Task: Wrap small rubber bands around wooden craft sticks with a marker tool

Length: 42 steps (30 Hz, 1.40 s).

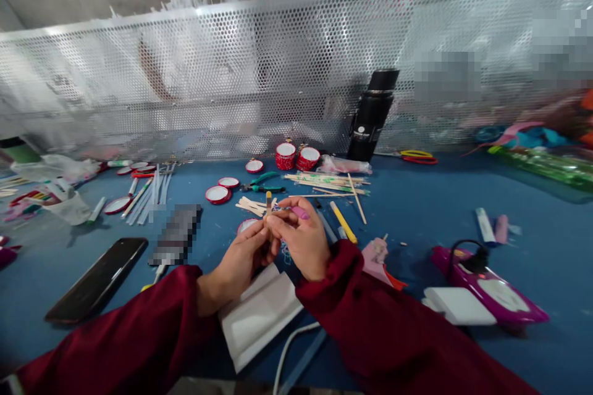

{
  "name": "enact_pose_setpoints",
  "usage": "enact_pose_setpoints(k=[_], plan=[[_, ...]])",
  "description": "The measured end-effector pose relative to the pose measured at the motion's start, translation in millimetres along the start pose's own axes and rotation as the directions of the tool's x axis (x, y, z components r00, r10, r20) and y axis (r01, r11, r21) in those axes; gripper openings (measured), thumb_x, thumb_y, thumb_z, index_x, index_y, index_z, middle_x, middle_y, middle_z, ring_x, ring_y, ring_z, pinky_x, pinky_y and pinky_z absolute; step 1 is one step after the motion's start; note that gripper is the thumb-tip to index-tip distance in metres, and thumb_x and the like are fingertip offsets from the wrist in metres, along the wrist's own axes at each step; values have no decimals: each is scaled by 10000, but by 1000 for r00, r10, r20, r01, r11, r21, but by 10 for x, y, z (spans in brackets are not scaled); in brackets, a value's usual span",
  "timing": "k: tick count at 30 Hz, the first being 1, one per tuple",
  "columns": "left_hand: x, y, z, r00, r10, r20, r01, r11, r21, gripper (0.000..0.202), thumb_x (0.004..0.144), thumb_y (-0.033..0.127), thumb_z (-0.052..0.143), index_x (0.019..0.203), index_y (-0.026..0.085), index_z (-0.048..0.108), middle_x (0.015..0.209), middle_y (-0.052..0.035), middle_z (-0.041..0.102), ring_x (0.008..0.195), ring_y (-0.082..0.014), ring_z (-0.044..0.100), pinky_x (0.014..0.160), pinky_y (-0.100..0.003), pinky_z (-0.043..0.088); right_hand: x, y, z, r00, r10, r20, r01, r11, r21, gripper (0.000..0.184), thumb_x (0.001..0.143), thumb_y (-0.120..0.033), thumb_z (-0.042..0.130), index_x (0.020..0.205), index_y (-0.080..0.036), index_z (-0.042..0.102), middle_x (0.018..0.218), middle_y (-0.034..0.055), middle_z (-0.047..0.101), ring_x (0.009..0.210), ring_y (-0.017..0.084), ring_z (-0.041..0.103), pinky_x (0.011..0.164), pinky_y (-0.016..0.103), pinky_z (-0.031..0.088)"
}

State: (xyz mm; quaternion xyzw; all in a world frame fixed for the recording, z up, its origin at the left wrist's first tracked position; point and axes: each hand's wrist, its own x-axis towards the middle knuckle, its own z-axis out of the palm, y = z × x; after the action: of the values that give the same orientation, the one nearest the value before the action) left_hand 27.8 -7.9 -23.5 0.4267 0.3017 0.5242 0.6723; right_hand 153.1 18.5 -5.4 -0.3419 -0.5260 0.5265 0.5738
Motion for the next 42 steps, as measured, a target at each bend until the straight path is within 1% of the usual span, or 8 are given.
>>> enact_pose_setpoints(k=[8, 15, 21, 25, 30, 36, 39, 42], plan=[[-26, 33, 36, 999, 25, -24, -22, 994, 104, 360, 845, 488, 648, 714, 158, 582, 621, -5, 574, 526, -93, 472, 538, -241, 310, -12, 8, -12, 1000, 9, 20, -9, 1000, 5, 457, 737, -393, 831, 981, -263, 467, 689, -69, 705, 348, 141, 566, 339, 277, 482], [-8, 23, 51, 996, 73, -45, -65, 986, 154, 360, 841, 500, 647, 734, 160, 591, 622, -11, 596, 522, -106, 482, 539, -259, 315, -12, 20, -22, 1000, 5, -2, -5, 999, -31, 438, 744, -412, 830, 982, -268, 491, 717, -62, 720, 335, 125, 544, 332, 267, 456], [-16, 55, 73, 997, 57, -49, -47, 983, 178, 386, 822, 532, 667, 726, 166, 590, 623, -16, 601, 524, -111, 487, 534, -263, 313, -26, 16, -17, 999, 5, -45, -8, 997, -74, 456, 709, -440, 852, 978, -271, 524, 729, -50, 723, 352, 127, 547, 329, 270, 449], [-27, 68, 79, 997, 48, -54, -36, 980, 193, 376, 823, 521, 663, 725, 165, 590, 616, -17, 595, 523, -114, 491, 532, -263, 314, -32, 12, -14, 999, 2, -51, -6, 996, -89, 432, 724, -429, 838, 981, -267, 531, 740, -41, 724, 348, 109, 524, 333, 253, 432], [-23, 57, 67, 998, 58, -40, -49, 980, 194, 344, 832, 489, 658, 743, 162, 598, 631, -21, 615, 523, -112, 497, 531, -258, 319, -28, 14, -20, 995, -60, -85, 46, 986, -163, 403, 721, -406, 829, 973, -247, 557, 743, -21, 721, 498, 139, 632, 413, 238, 490], [-29, 69, 81, 998, 41, -45, -31, 979, 203, 360, 828, 504, 665, 729, 165, 594, 619, -20, 611, 515, -111, 494, 525, -259, 318, -37, 6, -13, 996, -50, -71, 39, 988, -151, 398, 724, -403, 823, 973, -250, 551, 747, -30, 725, 444, 121, 588, 392, 241, 462], [-29, 69, 83, 998, 40, -50, -29, 978, 206, 354, 834, 499, 658, 723, 169, 589, 614, -18, 606, 507, -107, 483, 515, -257, 306, -36, 7, -14, 995, -67, -74, 53, 984, -169, 383, 727, -398, 820, 965, -253, 558, 737, -27, 721, 492, 137, 621, 423, 244, 489], [-28, 67, 82, 998, 41, -56, -29, 980, 198, 365, 834, 510, 661, 722, 171, 587, 608, -16, 600, 501, -103, 467, 506, -254, 290, -31, 16, -25, 989, -110, -100, 85, 971, -222, 354, 729, -378, 820, 956, -248, 581, 744, -17, 718, 609, 159, 677, 508, 251, 541]])
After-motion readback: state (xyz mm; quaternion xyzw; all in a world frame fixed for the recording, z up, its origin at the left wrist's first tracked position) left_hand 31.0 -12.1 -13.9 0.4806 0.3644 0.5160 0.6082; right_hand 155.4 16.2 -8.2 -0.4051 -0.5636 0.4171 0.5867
